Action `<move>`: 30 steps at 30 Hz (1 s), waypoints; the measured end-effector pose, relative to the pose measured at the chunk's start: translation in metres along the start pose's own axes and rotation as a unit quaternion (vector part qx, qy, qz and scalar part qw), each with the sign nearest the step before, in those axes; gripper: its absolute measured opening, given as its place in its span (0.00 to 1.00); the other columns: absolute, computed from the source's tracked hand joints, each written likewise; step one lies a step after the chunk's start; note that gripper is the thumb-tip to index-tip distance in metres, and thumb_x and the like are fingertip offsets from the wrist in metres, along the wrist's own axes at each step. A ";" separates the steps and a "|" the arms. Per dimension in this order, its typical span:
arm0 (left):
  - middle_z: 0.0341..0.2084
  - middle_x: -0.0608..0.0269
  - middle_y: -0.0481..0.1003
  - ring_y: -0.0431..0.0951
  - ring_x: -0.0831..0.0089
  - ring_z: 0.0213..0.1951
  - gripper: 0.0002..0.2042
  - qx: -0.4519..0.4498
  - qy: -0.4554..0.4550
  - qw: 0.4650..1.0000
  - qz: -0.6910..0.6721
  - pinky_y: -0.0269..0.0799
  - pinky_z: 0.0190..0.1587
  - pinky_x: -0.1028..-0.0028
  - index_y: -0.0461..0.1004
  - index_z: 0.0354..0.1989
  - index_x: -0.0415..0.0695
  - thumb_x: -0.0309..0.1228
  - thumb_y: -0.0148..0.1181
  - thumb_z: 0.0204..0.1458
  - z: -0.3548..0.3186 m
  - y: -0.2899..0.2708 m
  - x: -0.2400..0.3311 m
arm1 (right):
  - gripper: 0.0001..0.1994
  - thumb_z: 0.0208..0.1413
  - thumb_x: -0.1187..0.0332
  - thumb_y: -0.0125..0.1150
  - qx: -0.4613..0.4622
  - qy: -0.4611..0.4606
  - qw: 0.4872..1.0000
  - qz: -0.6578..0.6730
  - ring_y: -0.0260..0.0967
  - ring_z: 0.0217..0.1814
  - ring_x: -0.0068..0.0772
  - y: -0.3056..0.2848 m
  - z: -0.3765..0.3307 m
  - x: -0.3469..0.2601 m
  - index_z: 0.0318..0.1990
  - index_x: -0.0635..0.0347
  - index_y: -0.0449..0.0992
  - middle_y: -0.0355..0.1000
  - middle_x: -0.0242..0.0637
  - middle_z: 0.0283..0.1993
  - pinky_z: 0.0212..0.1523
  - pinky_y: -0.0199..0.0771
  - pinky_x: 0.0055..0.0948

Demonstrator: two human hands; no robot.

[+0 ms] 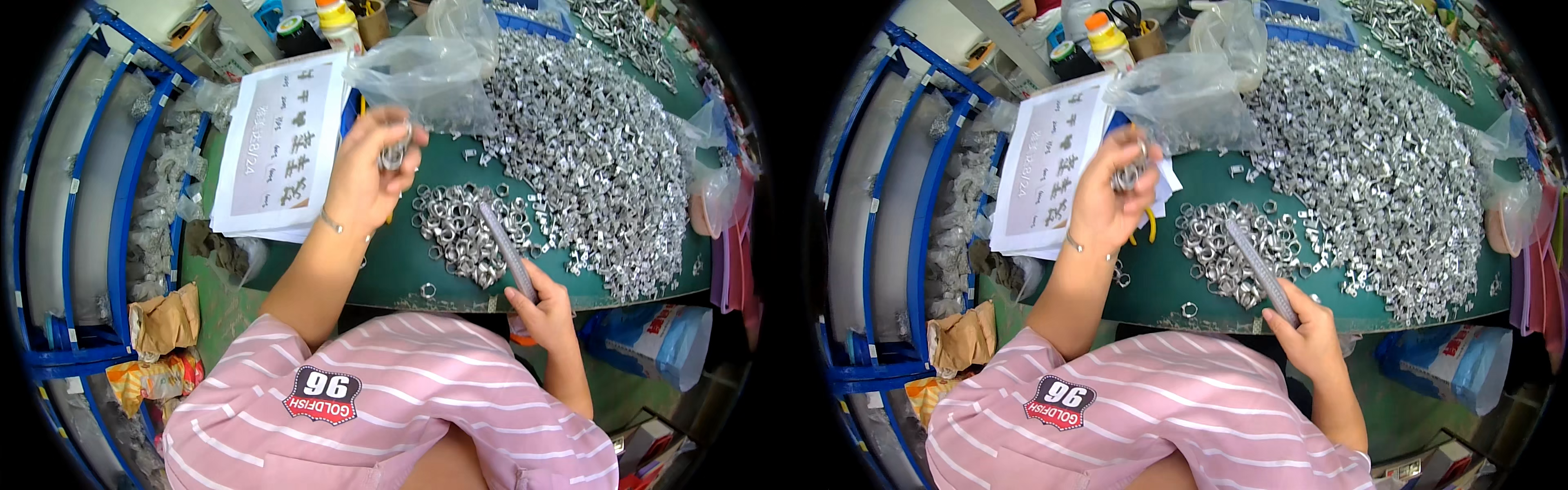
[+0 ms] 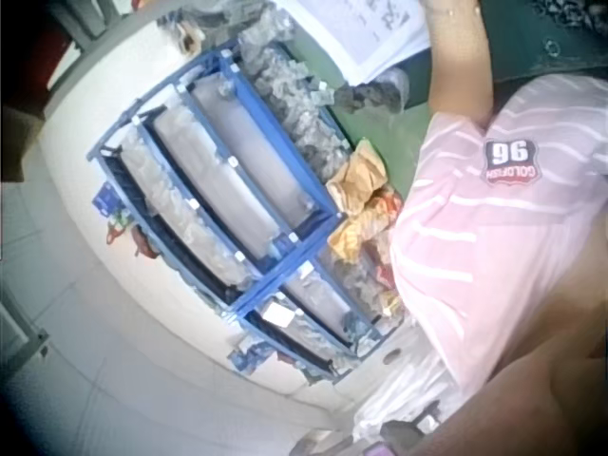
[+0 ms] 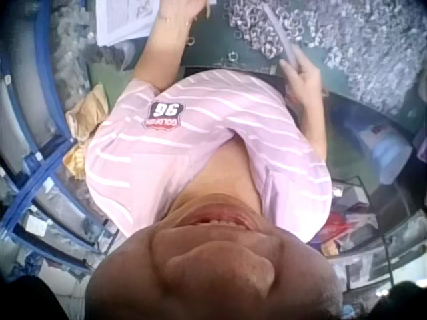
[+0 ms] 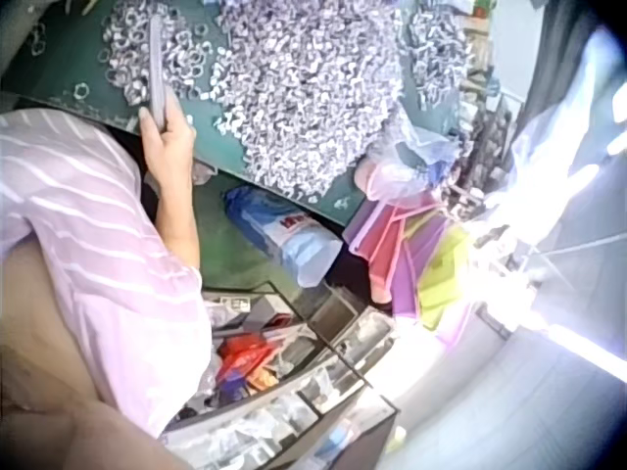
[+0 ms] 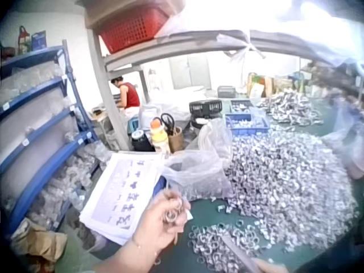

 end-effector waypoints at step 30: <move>0.32 0.60 0.71 0.72 0.69 0.33 0.07 -0.162 0.186 0.746 0.619 0.68 0.36 0.75 0.74 0.33 0.41 0.22 0.61 0.42 -0.019 -0.017 -0.068 | 0.21 0.46 0.76 0.61 0.012 0.023 1.000 0.007 0.62 0.30 0.16 0.001 -0.002 0.017 0.50 0.68 0.68 0.70 0.33 0.33 0.31 0.64 0.17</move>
Point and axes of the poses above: each hand's wrist, its own z-axis towards the middle knuckle, its own y-axis out of the palm, x = y × z, the point moved 10 cm from there along z, towards the middle knuckle
